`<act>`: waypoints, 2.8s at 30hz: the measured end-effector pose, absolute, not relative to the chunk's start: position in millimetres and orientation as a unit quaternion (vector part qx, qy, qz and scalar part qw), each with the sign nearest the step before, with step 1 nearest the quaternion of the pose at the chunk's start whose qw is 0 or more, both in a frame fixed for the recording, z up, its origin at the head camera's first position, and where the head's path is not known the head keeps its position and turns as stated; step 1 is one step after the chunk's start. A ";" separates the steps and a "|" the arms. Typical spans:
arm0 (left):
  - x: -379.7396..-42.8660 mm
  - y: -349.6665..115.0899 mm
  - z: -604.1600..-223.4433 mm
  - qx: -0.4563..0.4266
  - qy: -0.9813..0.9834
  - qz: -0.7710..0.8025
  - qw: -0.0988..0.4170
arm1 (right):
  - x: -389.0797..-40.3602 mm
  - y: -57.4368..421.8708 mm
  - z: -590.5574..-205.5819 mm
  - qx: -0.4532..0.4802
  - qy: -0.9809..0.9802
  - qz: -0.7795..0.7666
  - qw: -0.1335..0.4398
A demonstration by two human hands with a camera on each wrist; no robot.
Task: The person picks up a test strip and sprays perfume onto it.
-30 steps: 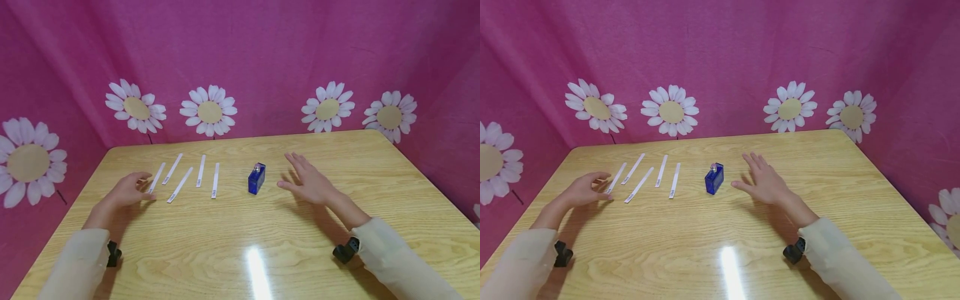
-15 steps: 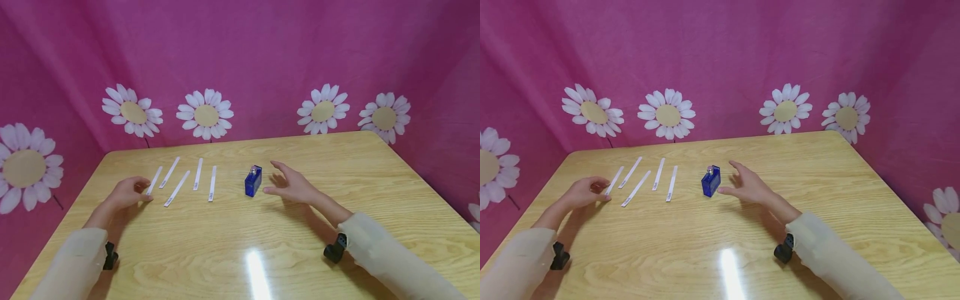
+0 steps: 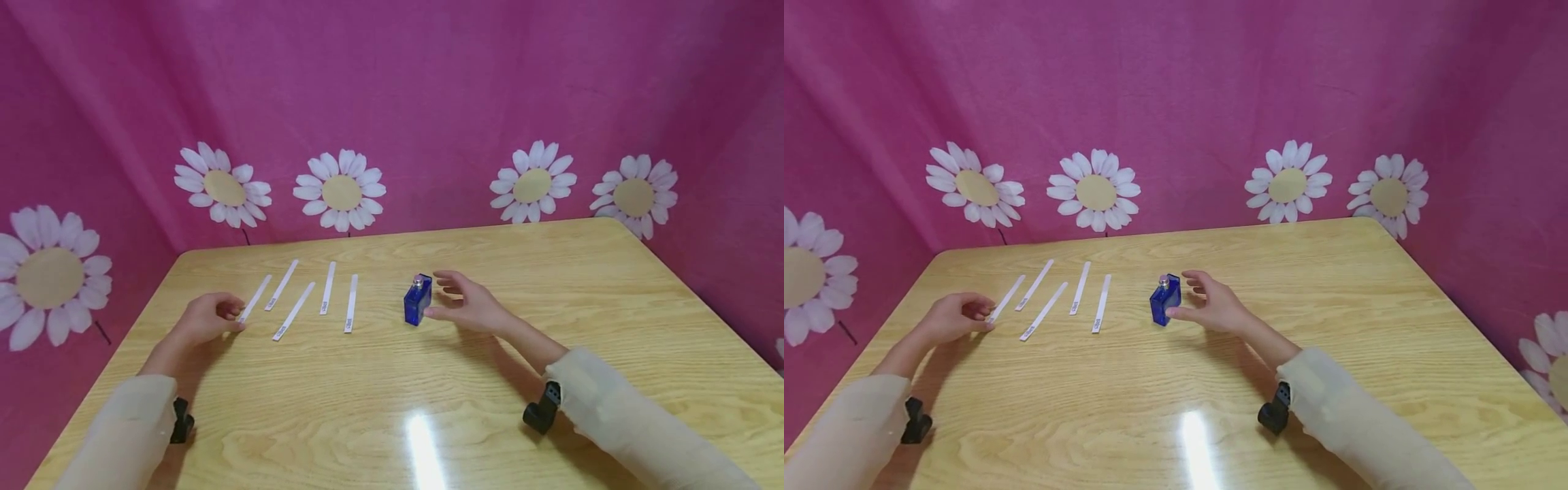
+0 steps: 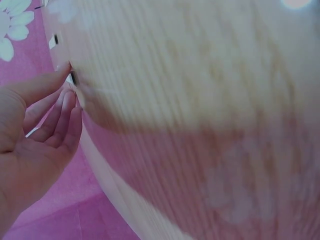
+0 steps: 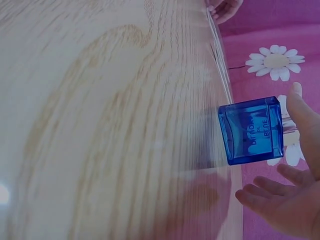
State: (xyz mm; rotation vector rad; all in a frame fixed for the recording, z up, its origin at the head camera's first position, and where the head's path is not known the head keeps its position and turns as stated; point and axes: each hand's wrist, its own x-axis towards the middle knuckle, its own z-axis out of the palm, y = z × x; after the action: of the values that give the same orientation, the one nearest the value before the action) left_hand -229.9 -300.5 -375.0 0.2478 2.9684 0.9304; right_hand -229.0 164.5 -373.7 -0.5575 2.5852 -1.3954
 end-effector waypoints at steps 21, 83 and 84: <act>-239.5 -321.6 -366.3 0.041 0.943 0.317 0.092 | -234.1 139.9 -380.0 -0.172 0.857 -0.482 0.063; -233.8 -283.6 -343.6 -0.005 0.879 0.464 0.112 | -227.8 144.5 -368.1 -0.190 0.838 -0.505 -0.080; -234.1 -281.2 -342.7 -0.004 0.877 0.468 0.113 | -227.1 145.4 -366.6 -0.199 0.838 -0.501 -0.086</act>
State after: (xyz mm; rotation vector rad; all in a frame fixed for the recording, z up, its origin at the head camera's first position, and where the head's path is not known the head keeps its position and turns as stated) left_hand -234.1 -281.2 -342.7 -0.0109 2.5709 1.3720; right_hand -227.1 145.4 -366.6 -0.6616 2.7879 -1.6659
